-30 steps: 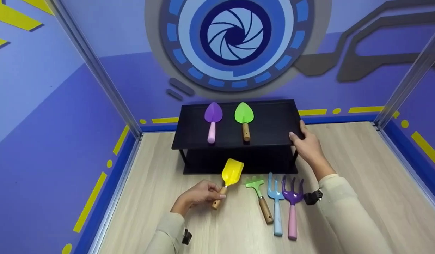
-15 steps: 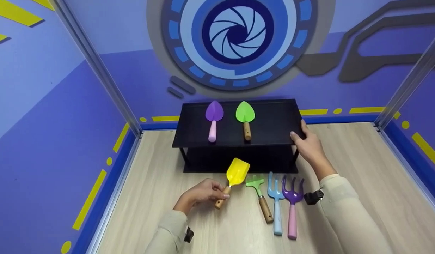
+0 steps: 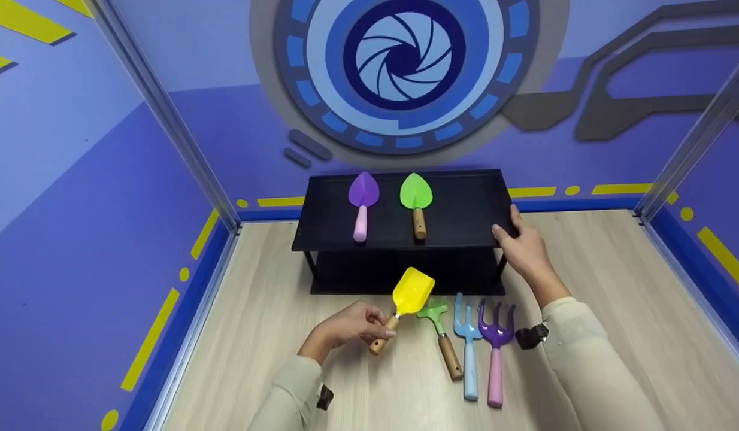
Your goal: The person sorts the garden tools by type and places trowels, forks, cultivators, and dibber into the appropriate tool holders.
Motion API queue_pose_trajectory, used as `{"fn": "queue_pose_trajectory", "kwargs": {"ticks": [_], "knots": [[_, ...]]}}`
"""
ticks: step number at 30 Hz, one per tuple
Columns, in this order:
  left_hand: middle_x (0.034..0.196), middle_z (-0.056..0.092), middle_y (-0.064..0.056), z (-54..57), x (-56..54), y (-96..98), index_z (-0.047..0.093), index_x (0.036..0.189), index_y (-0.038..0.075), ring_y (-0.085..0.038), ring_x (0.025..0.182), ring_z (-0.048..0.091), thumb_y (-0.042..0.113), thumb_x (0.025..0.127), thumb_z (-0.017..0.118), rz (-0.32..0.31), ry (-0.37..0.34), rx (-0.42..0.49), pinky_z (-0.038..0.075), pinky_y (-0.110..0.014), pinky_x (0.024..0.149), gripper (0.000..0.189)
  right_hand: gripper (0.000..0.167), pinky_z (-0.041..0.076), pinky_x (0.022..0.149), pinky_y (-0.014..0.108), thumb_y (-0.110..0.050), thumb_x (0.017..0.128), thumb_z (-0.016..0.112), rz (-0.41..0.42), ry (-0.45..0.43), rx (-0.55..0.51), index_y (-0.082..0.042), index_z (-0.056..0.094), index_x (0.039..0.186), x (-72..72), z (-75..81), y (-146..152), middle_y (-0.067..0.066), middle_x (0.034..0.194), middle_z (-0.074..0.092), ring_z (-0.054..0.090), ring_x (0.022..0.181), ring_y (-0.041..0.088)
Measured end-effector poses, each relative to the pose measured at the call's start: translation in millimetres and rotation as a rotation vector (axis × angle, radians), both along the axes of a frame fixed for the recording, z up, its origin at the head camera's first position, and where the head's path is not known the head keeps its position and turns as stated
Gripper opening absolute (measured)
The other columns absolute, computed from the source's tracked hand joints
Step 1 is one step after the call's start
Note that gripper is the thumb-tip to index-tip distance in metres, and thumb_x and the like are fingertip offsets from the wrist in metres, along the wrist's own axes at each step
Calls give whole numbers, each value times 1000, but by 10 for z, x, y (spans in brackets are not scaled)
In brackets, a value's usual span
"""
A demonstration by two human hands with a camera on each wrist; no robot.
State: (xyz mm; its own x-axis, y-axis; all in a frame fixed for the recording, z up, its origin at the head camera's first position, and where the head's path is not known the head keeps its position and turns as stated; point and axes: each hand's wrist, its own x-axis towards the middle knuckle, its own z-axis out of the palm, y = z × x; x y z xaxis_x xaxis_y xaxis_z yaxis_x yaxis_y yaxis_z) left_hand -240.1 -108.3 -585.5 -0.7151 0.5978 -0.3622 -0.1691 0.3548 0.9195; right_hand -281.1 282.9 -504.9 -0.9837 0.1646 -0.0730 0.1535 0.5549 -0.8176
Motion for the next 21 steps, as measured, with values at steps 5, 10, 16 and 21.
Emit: {"fn": "queue_pose_trajectory", "kwargs": {"ticks": [5,10,16,21], "knots": [[84,73,0,14,-1,13,75,99,3,-10,73,71,17,92,85,-13,0,-9,61,-25,67,19,79,18,135,61,-48,111,48,11,0,3,-27,2,171,1,-6,-1,14,180,7,13,166,45],[85,74,0,35,-16,33,75,99,2,-10,73,70,18,92,85,-24,8,-3,61,-26,67,20,78,19,134,62,-48,111,47,11,-1,12,-27,2,171,1,-7,3,14,180,7,13,166,46],[85,74,0,69,-29,74,74,100,1,-10,73,69,16,92,84,-28,-9,21,60,-24,65,19,79,20,133,63,-49,111,47,9,-4,12,-28,2,171,-5,-10,0,17,180,8,14,165,47],[84,73,0,110,-50,103,73,99,2,-10,71,69,15,93,83,-46,-16,28,59,-22,64,17,79,20,133,64,-50,111,47,8,-16,8,-30,1,171,-1,-7,4,16,180,7,14,165,48]]}}
